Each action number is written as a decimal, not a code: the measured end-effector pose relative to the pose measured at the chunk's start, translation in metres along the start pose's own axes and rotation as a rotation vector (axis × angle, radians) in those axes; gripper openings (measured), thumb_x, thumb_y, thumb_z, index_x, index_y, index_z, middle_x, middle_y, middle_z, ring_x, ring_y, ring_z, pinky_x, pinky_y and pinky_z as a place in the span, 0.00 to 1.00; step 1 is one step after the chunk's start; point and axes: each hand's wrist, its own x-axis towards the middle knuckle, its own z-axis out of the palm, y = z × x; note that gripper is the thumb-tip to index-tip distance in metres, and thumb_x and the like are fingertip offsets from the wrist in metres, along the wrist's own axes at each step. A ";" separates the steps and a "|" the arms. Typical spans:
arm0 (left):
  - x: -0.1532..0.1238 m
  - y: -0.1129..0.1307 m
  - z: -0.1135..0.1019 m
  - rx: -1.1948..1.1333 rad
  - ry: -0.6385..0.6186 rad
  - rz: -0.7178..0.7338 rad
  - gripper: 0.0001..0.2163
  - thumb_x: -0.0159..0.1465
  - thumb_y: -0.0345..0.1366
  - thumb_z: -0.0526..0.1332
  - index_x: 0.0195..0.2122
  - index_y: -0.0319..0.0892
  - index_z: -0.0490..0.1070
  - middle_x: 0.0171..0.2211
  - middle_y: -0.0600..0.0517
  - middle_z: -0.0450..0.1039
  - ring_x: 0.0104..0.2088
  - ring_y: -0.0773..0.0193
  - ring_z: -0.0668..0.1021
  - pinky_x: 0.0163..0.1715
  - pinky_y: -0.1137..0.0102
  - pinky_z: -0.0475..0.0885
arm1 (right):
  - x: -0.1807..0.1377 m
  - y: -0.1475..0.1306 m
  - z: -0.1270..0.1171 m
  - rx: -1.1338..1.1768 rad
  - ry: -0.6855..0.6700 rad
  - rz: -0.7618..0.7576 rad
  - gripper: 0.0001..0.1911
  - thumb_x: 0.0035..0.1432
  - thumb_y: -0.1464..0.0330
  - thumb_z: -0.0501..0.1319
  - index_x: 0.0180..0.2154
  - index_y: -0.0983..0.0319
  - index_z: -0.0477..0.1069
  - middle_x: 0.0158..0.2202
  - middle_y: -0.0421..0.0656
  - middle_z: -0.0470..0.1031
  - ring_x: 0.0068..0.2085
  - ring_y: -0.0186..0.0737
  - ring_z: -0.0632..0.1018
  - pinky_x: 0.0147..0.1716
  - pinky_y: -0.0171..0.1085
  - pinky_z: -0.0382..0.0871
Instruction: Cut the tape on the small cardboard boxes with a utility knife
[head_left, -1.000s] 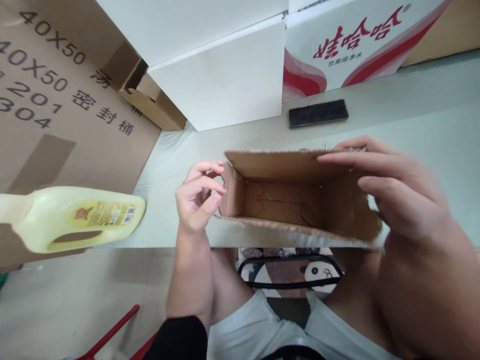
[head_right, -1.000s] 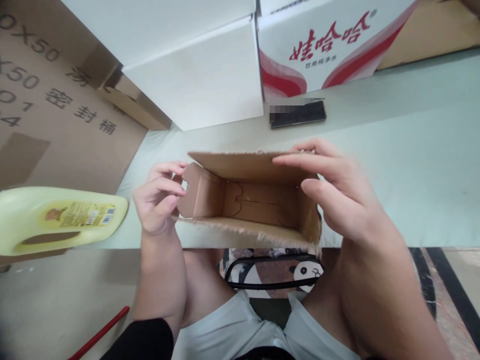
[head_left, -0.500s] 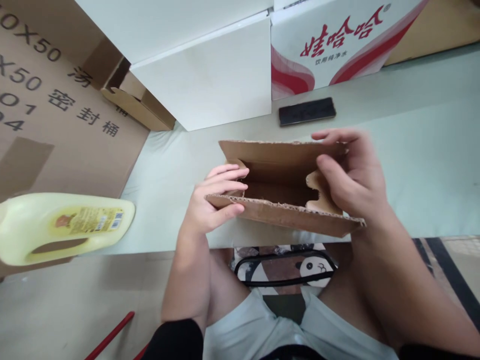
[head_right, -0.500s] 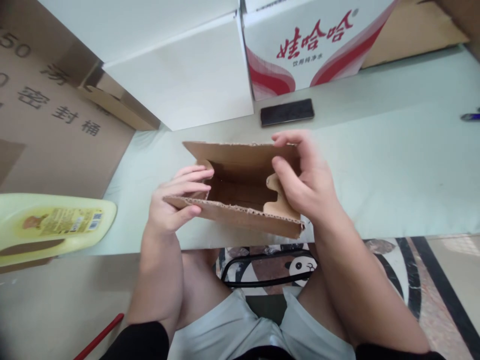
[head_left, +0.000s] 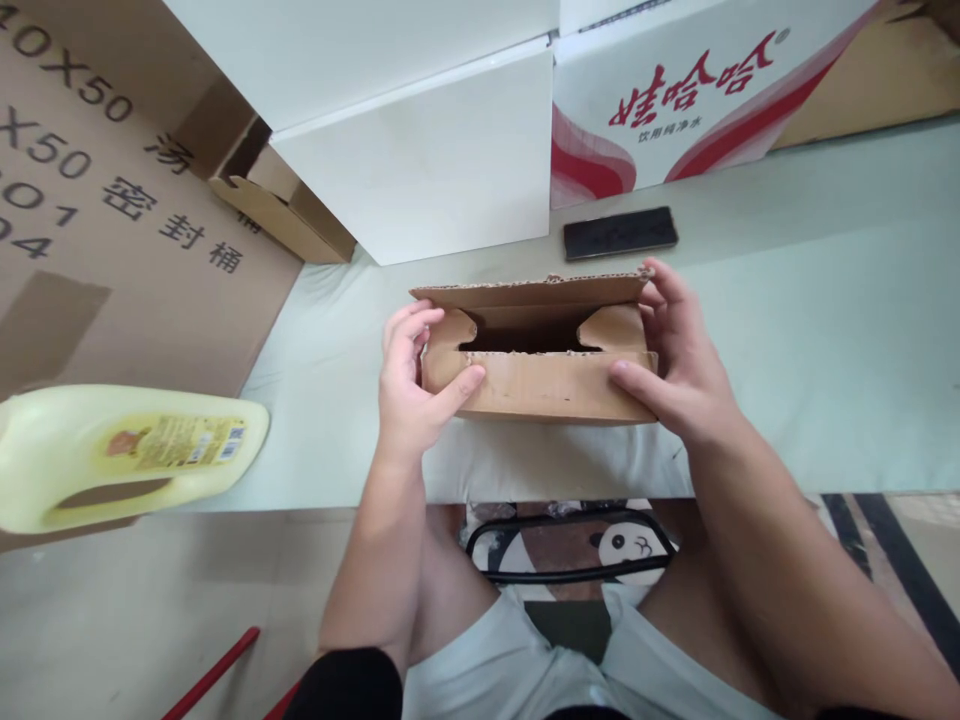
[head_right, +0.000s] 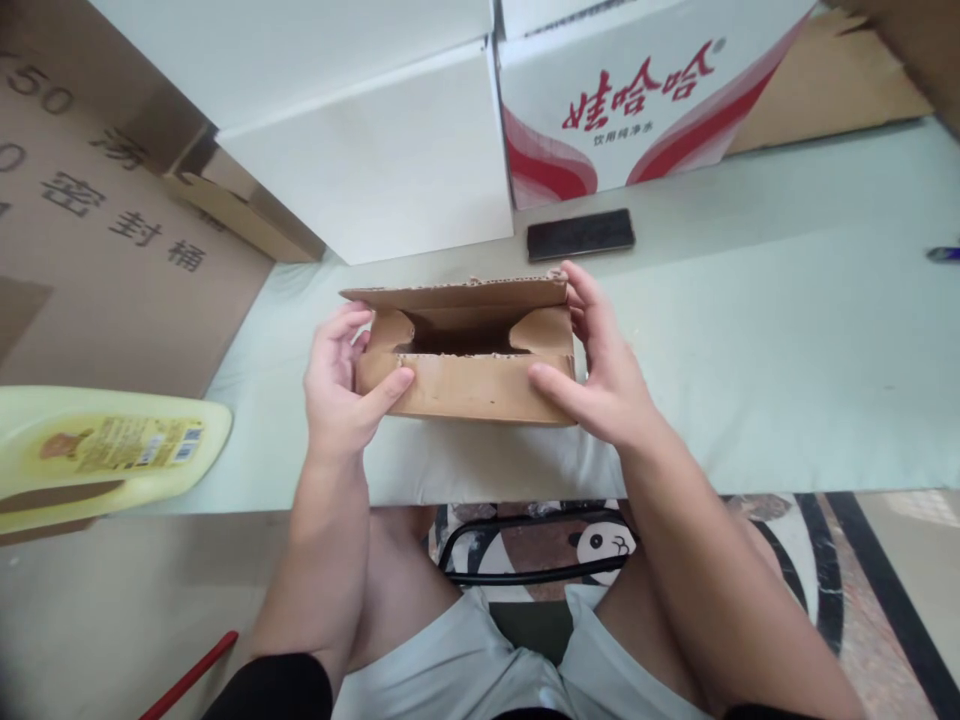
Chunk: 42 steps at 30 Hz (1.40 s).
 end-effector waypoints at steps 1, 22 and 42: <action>-0.001 -0.003 0.001 0.013 0.022 -0.001 0.36 0.57 0.58 0.74 0.62 0.52 0.67 0.68 0.43 0.64 0.68 0.47 0.70 0.62 0.54 0.73 | -0.001 0.001 0.000 -0.021 0.006 0.009 0.42 0.54 0.49 0.71 0.66 0.44 0.58 0.66 0.43 0.69 0.63 0.55 0.74 0.62 0.57 0.71; 0.004 0.025 -0.017 0.326 -0.433 0.282 0.33 0.61 0.59 0.70 0.63 0.46 0.75 0.62 0.43 0.76 0.68 0.38 0.71 0.66 0.41 0.71 | -0.002 0.010 0.007 -0.036 0.184 -0.069 0.11 0.60 0.59 0.66 0.30 0.56 0.70 0.55 0.47 0.75 0.60 0.56 0.74 0.65 0.59 0.63; 0.008 0.017 -0.021 0.162 -0.191 0.163 0.29 0.53 0.57 0.77 0.52 0.49 0.82 0.56 0.46 0.81 0.61 0.41 0.80 0.66 0.40 0.70 | -0.003 0.007 -0.004 -0.048 -0.117 0.003 0.57 0.37 0.36 0.74 0.64 0.47 0.60 0.70 0.46 0.60 0.71 0.63 0.63 0.71 0.61 0.57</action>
